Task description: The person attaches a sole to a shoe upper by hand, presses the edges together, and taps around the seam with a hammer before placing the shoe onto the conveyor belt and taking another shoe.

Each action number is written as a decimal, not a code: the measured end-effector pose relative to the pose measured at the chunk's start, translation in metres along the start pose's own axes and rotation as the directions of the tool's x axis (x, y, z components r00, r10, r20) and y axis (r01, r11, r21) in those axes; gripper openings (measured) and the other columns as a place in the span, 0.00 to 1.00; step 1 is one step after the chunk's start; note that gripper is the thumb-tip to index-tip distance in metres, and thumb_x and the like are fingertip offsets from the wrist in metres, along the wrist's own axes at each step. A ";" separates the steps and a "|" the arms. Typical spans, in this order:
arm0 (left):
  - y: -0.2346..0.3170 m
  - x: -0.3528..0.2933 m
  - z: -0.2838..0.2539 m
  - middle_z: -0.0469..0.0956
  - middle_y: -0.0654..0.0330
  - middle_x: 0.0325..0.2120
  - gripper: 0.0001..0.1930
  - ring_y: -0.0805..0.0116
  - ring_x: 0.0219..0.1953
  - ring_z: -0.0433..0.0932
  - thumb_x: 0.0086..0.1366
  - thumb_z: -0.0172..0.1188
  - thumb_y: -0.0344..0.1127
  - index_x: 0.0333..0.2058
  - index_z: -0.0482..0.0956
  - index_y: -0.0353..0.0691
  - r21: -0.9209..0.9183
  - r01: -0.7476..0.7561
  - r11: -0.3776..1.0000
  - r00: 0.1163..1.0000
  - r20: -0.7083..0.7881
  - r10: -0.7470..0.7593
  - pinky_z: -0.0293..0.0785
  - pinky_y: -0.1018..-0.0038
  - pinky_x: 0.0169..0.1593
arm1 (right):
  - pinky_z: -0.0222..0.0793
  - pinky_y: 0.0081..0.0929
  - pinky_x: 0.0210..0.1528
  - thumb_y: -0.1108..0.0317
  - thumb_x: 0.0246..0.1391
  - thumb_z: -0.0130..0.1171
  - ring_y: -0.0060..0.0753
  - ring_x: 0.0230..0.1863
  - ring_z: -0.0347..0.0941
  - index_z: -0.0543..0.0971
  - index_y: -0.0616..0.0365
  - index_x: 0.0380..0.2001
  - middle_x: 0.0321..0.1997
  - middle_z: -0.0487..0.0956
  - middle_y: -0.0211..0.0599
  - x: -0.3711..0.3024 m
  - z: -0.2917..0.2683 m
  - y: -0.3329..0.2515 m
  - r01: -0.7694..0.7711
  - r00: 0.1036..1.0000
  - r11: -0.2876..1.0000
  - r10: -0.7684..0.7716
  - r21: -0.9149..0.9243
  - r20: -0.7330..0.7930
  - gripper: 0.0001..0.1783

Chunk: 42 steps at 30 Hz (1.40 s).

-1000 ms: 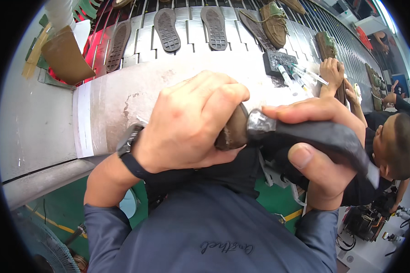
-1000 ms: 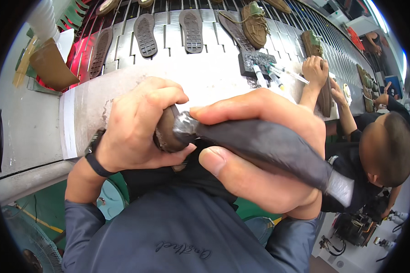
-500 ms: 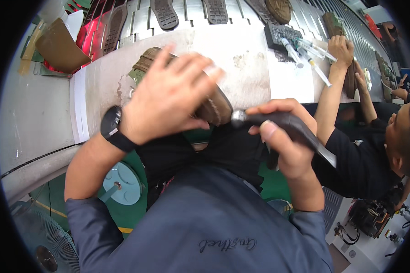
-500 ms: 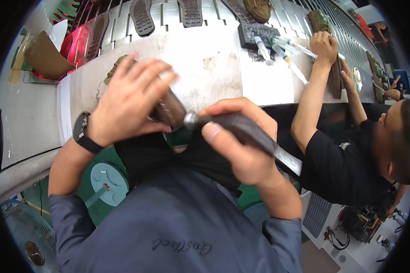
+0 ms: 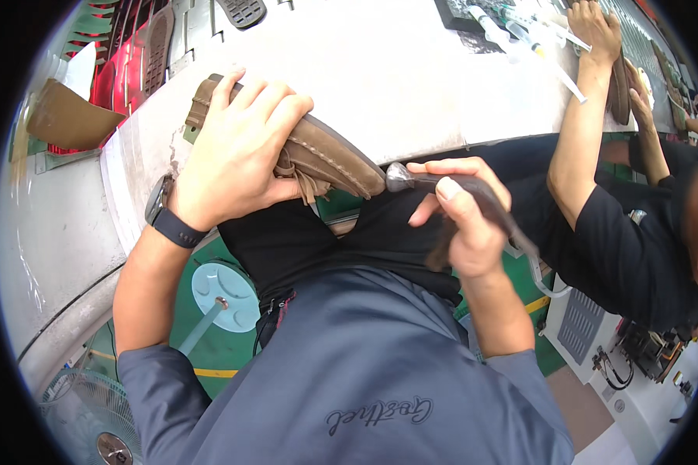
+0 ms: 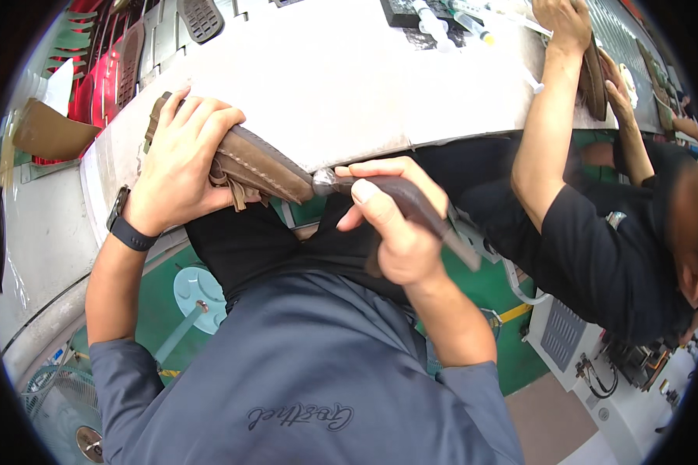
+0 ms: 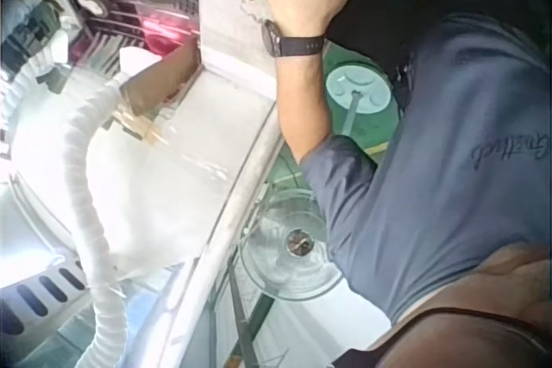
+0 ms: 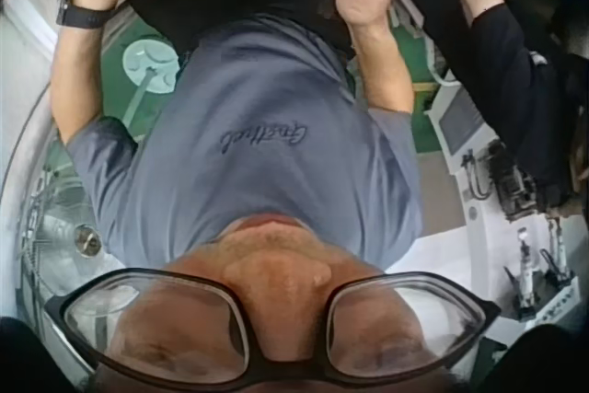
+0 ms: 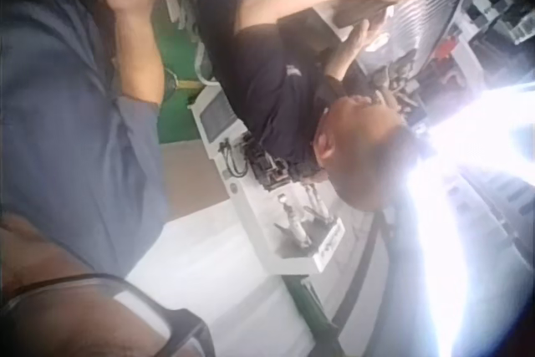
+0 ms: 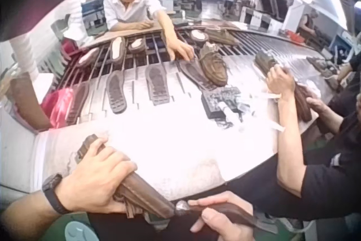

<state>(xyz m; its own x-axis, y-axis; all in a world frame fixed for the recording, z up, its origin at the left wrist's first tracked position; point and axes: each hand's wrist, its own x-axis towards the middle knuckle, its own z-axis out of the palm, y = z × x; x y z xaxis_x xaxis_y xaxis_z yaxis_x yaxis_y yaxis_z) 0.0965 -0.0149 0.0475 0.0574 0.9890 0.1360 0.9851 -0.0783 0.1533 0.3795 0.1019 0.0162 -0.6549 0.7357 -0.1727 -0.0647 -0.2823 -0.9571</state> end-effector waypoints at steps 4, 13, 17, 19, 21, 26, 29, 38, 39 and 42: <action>-0.001 -0.004 0.000 0.77 0.57 0.49 0.44 0.53 0.58 0.75 0.41 0.83 0.55 0.55 0.75 0.42 -0.021 0.004 1.000 1.000 0.009 -0.003 0.59 0.44 0.71 | 0.80 0.24 0.37 0.73 0.64 0.63 0.26 0.29 0.82 0.81 0.73 0.47 0.46 0.88 0.51 0.012 0.007 -0.028 0.172 0.981 0.982 -0.164 0.079 -0.100 0.13; -0.003 -0.005 0.000 0.77 0.56 0.48 0.42 0.52 0.55 0.77 0.39 0.83 0.48 0.53 0.75 0.41 -0.042 -0.002 0.999 1.000 -0.024 0.001 0.57 0.43 0.73 | 0.69 0.14 0.26 0.73 0.60 0.66 0.13 0.23 0.73 0.86 0.68 0.47 0.38 0.88 0.37 0.027 0.012 -0.051 0.148 0.989 0.982 -0.148 -0.114 0.010 0.13; -0.004 -0.004 0.002 0.77 0.57 0.46 0.41 0.53 0.54 0.77 0.38 0.81 0.44 0.53 0.75 0.43 -0.068 -0.011 0.998 1.000 -0.021 0.010 0.56 0.43 0.74 | 0.70 0.15 0.28 0.73 0.59 0.68 0.15 0.25 0.74 0.84 0.69 0.47 0.40 0.88 0.40 0.036 0.018 -0.052 -0.044 0.964 0.955 0.118 -0.295 0.237 0.14; -0.006 -0.004 0.003 0.77 0.58 0.46 0.40 0.54 0.54 0.77 0.38 0.81 0.44 0.53 0.76 0.43 -0.068 -0.008 0.998 0.999 -0.034 0.006 0.56 0.43 0.74 | 0.71 0.16 0.29 0.74 0.59 0.69 0.16 0.26 0.75 0.84 0.69 0.48 0.41 0.88 0.42 0.045 0.023 -0.062 -0.001 0.954 0.936 0.106 -0.353 0.280 0.15; -0.008 -0.005 0.003 0.77 0.58 0.46 0.40 0.54 0.54 0.77 0.38 0.81 0.44 0.53 0.76 0.42 -0.071 -0.004 0.997 0.999 -0.050 0.000 0.56 0.43 0.74 | 0.73 0.17 0.32 0.73 0.59 0.69 0.19 0.29 0.78 0.84 0.69 0.48 0.42 0.88 0.41 0.047 0.036 -0.076 0.170 0.970 0.899 -0.079 -0.404 0.232 0.15; -0.005 -0.008 0.005 0.78 0.60 0.45 0.40 0.56 0.53 0.77 0.38 0.82 0.46 0.52 0.77 0.42 -0.085 -0.004 0.996 0.998 -0.061 -0.001 0.56 0.41 0.74 | 0.77 0.24 0.43 0.71 0.54 0.72 0.28 0.37 0.83 0.84 0.65 0.47 0.37 0.87 0.41 0.077 0.039 -0.055 0.401 0.841 0.806 -0.136 -0.436 0.524 0.18; -0.007 -0.011 0.005 0.78 0.60 0.45 0.41 0.56 0.53 0.78 0.37 0.81 0.47 0.53 0.77 0.43 -0.116 0.008 0.993 0.998 -0.058 -0.015 0.57 0.41 0.74 | 0.76 0.28 0.56 0.74 0.53 0.66 0.34 0.48 0.83 0.84 0.71 0.46 0.48 0.87 0.49 0.074 0.062 -0.093 0.203 0.898 0.795 0.081 -0.572 0.432 0.17; -0.011 -0.032 0.020 0.75 0.51 0.60 0.53 0.49 0.67 0.72 0.38 0.81 0.56 0.63 0.72 0.39 -0.208 0.060 0.976 0.973 -0.205 -0.104 0.53 0.38 0.76 | 0.77 0.28 0.53 0.74 0.54 0.68 0.34 0.47 0.83 0.82 0.71 0.47 0.48 0.86 0.51 0.093 0.086 -0.092 0.277 0.790 0.768 0.160 -0.577 0.592 0.17; -0.011 -0.035 0.021 0.72 0.48 0.65 0.57 0.45 0.72 0.68 0.38 0.81 0.60 0.66 0.70 0.38 -0.222 0.114 0.968 0.953 -0.251 -0.169 0.51 0.37 0.77 | 0.78 0.27 0.50 0.72 0.56 0.68 0.33 0.43 0.83 0.80 0.70 0.48 0.48 0.86 0.52 0.094 0.086 -0.090 0.321 0.798 0.798 0.062 -0.510 0.599 0.19; -0.011 -0.062 0.040 0.53 0.41 0.77 0.74 0.37 0.80 0.51 0.36 0.79 0.73 0.75 0.57 0.34 -0.327 0.308 0.893 0.863 -0.300 -0.407 0.46 0.33 0.76 | 0.72 0.19 0.29 0.59 0.68 0.60 0.23 0.24 0.74 0.76 0.67 0.51 0.48 0.84 0.58 0.096 0.085 -0.098 0.348 0.850 0.843 -0.098 -0.411 0.518 0.20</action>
<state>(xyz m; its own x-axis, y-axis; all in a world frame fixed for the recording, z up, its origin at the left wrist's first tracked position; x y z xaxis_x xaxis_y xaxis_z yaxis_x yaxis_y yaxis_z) 0.0883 -0.0700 -0.0022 -0.4001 0.8476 0.3486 0.8446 0.1935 0.4992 0.2589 0.1483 0.1134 -0.9401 0.3340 0.0677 0.0271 0.2713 -0.9621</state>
